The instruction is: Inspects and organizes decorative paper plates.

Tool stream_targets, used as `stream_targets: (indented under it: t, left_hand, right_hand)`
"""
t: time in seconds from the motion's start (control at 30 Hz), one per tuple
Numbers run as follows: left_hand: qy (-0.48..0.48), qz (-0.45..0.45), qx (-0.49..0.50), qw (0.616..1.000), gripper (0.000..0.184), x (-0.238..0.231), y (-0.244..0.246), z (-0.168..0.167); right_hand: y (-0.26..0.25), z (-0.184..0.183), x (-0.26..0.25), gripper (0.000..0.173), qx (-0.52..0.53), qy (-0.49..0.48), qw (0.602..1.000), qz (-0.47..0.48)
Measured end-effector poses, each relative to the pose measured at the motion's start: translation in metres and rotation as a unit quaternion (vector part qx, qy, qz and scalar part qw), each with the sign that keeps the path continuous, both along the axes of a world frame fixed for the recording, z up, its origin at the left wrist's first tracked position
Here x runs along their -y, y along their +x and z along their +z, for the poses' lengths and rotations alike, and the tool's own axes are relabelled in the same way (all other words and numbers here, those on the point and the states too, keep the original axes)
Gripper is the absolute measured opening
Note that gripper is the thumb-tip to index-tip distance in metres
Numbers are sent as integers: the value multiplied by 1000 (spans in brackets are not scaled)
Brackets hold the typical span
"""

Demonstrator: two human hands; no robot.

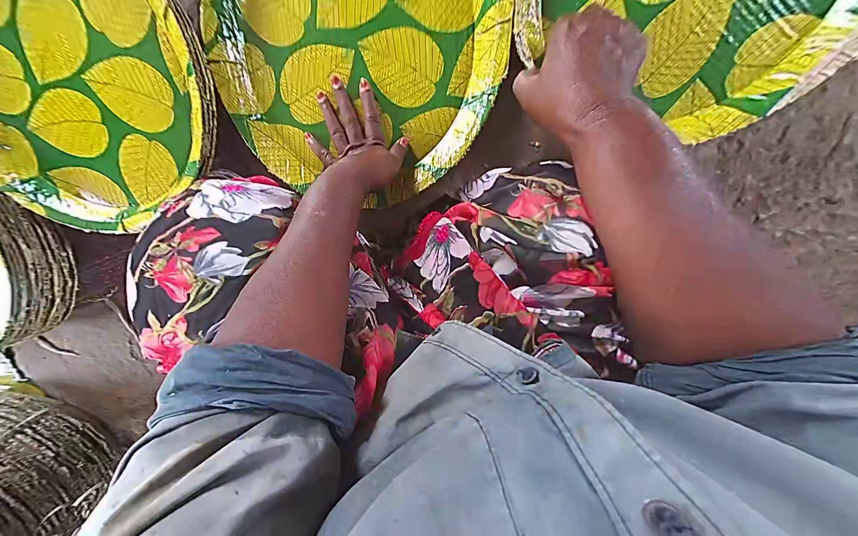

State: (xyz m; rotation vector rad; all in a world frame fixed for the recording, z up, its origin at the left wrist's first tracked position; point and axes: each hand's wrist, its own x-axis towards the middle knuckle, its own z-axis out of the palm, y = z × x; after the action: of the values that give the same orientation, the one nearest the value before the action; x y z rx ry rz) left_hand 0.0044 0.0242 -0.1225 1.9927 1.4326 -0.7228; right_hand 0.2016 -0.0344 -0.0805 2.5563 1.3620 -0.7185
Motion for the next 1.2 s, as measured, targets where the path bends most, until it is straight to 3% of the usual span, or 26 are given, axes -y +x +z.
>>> stream_targets:
  t: [0.17, 0.33, 0.4, 0.5, 0.6, 0.67, 0.77, 0.83, 0.9, 1.0, 1.07, 1.2]
  left_hand:
    - [39, 7, 26, 999, 86, 0, -2, -8]
    - [60, 18, 79, 995, 85, 2, -10, -10]
    - [58, 66, 158, 984, 76, 0, -14, -5]
    - [155, 211, 327, 908, 68, 3, -27, 18]
    - [380, 263, 368, 807, 66, 2, -30, 58]
    - [405, 214, 335, 824, 67, 12, -37, 67]
    - [280, 93, 255, 921, 70, 22, -37, 54]
    - [119, 42, 153, 980, 77, 35, -33, 28]
    - [35, 22, 91, 995, 77, 50, -28, 14]
    - [39, 43, 90, 994, 77, 43, -23, 12]
    - [12, 44, 73, 996, 79, 44, -20, 17]
    - [-2, 39, 62, 997, 82, 32, -19, 24]
  right_hand:
    - [-2, -1, -1, 42, -5, 43, 999, -14]
    - [9, -8, 22, 44, -4, 175, 984, -23]
    - [10, -2, 31, 39, 28, 236, 970, -42]
    - [-5, 11, 49, 31, 59, 389, 919, 22]
    - [-36, 10, 49, 27, 25, 466, 852, 238]
    - [-58, -4, 52, 28, -39, 383, 843, 376]
    - [-71, -8, 47, 25, -65, 189, 871, 449]
    - [-66, -10, 47, 28, -33, 88, 924, 371]
    - [-51, -9, 53, 36, -22, 102, 960, 259]
    - [-39, 7, 51, 45, -1, 172, 983, 68]
    - [-31, 12, 56, 52, 4, 144, 989, -32]
    - [-18, 8, 44, 47, 9, 35, 996, -77]
